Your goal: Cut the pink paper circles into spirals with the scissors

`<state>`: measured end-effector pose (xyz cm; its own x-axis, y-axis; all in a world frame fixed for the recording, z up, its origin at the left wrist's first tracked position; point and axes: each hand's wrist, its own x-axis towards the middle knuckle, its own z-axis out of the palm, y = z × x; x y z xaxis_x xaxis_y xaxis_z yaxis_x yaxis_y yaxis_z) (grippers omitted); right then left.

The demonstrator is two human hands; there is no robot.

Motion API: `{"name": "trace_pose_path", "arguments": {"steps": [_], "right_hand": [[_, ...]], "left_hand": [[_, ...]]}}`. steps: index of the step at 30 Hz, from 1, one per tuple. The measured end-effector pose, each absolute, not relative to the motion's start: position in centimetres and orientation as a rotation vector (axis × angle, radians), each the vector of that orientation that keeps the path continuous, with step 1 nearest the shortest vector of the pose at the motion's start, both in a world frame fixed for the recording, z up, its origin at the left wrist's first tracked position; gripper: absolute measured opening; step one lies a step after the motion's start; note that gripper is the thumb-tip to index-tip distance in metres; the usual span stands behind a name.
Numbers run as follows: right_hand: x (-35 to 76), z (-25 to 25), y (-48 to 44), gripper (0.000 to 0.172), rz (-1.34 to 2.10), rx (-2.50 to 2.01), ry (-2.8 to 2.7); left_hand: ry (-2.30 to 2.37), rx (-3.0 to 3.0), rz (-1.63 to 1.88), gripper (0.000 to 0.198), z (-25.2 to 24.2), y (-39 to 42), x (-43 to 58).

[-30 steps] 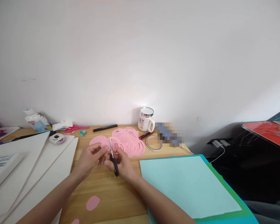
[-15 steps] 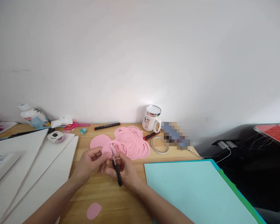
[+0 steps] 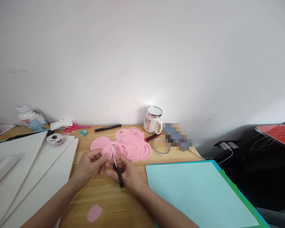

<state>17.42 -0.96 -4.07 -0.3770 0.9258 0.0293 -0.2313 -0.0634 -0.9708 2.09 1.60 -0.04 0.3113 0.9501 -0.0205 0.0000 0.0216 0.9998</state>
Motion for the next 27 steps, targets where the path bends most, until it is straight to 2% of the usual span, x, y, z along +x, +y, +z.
{"name": "trace_pose_path", "arguments": {"steps": [18, 27], "right_hand": [[17.02, -3.95, -1.39, 0.040, 1.583, -0.918, -1.285], [16.57, -4.04, -1.60, 0.040, 1.610, -0.770, -1.302]], "left_hand": [[0.991, 1.250, 1.061, 0.026, 0.12, 1.73, 2.12], [1.038, 1.395, 0.945, 0.038, 0.11, 1.49, 2.18]]}}
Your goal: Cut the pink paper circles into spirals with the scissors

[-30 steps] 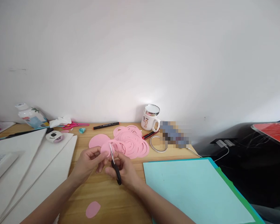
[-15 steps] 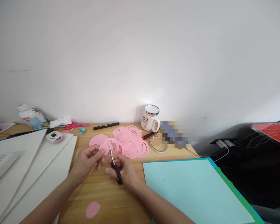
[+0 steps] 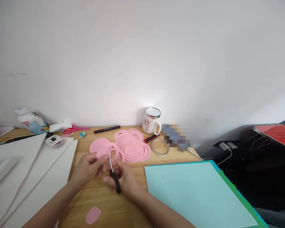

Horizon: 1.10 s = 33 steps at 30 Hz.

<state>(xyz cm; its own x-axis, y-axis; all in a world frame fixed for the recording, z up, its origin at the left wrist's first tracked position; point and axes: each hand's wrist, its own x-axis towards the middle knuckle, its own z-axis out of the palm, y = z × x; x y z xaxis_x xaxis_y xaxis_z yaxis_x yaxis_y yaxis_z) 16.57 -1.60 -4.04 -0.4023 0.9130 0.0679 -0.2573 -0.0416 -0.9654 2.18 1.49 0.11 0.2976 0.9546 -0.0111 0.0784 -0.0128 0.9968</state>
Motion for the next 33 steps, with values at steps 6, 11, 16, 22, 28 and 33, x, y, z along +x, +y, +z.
{"name": "trace_pose_path", "arguments": {"steps": [6, 11, 16, 22, 28, 33], "right_hand": [[16.62, -3.47, -1.43, 0.047, 1.571, -0.731, -1.315], [16.86, -3.62, -1.38, 0.046, 1.593, -0.799, -1.334], [16.93, -3.51, -1.39, 0.043, 1.611, -0.811, -1.319], [16.81, -3.38, -1.63, 0.039, 1.616, -0.796, -1.245], [16.90, -3.42, -1.68, 0.043, 1.653, -0.886, -1.220], [16.79, -3.68, -1.70, 0.043, 1.659, -0.863, -1.238]], "left_hand": [[1.000, 1.387, 0.799, 0.031, -0.15, 1.77, 1.71], [1.000, 1.411, 0.782, 0.031, -0.19, 1.88, 1.53], [1.016, 1.469, 0.801, 0.033, -0.08, 1.82, 1.44], [1.017, 1.492, 0.859, 0.038, 0.04, 1.89, 1.31], [1.022, 1.469, 0.907, 0.038, 0.15, 1.83, 1.27], [1.037, 1.467, 0.974, 0.038, 0.13, 1.82, 1.20]]}}
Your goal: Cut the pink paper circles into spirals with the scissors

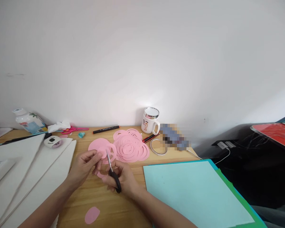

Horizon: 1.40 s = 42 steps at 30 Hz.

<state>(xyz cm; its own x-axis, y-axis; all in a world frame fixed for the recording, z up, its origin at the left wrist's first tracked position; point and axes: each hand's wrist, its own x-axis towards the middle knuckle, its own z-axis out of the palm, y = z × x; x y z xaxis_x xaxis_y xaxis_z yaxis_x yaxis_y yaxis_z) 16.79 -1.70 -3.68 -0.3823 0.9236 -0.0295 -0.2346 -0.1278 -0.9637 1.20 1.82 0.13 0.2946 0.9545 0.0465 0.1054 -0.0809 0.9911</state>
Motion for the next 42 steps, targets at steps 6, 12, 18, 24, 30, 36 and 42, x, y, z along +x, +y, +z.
{"name": "trace_pose_path", "arguments": {"steps": [6, 12, 18, 24, 30, 36, 42], "right_hand": [[16.6, -3.4, -1.7, 0.050, 1.671, -0.770, -1.219], [16.6, -3.0, -1.6, 0.053, 1.691, -0.705, -1.162], [16.6, -3.0, -1.7, 0.053, 1.691, -0.805, -1.170], [16.7, -3.7, -1.8, 0.044, 1.686, -0.892, -1.196], [17.5, -3.2, -1.3, 0.040, 1.690, -0.908, -1.211], [18.8, -2.3, -0.2, 0.035, 1.411, -1.003, -1.137], [18.7, -3.4, -0.2, 0.028, 1.053, -1.147, -1.332]], "left_hand": [[1.064, 1.575, 0.876, 0.039, 0.4, 1.8, 1.1], [1.086, 1.621, 0.840, 0.038, 0.7, 1.7, 1.2], [1.074, 1.594, 0.849, 0.042, 0.8, 1.7, 1.1], [1.050, 1.594, 0.856, 0.039, 0.9, 1.7, 1.3], [0.986, 1.532, 0.781, 0.033, 1.0, 2.3, 0.6], [0.757, 1.407, 0.106, 0.011, 1.5, 2.6, -1.4], [1.064, 1.405, 0.587, 0.011, 0.7, 3.6, -1.4]]}}
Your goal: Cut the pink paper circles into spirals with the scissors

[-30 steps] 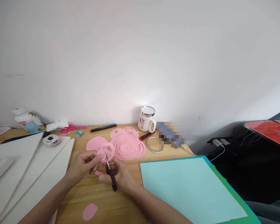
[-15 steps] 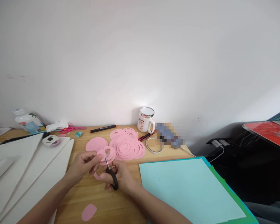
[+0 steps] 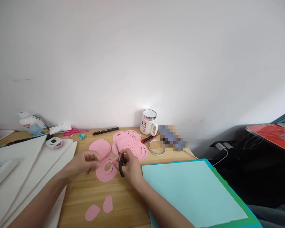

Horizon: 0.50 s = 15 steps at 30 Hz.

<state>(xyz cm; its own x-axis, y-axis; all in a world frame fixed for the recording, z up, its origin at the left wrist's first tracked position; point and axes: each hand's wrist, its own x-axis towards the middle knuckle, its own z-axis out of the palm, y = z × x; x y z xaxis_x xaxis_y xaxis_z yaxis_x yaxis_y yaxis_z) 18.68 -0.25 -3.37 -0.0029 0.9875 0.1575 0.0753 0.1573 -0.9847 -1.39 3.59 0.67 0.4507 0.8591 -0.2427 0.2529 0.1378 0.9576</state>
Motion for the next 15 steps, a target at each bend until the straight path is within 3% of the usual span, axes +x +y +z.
{"name": "trace_pose_path", "arguments": {"steps": [5, 10, 15], "right_hand": [[18.4, -4.2, -0.8, 0.033, 0.702, -1.088, -1.966], [18.1, -4.1, -1.4, 0.039, 0.573, -0.872, -2.482], [17.8, -3.3, -1.9, 0.037, 0.435, -0.855, -2.602]], "left_hand": [[1.633, 1.758, 1.074, 0.023, -0.9, 5.3, -2.1], [1.579, 2.131, 0.916, 0.022, -2.3, 6.3, -2.9], [1.527, 2.156, 0.823, 0.022, -2.9, 6.7, -3.0]]}}
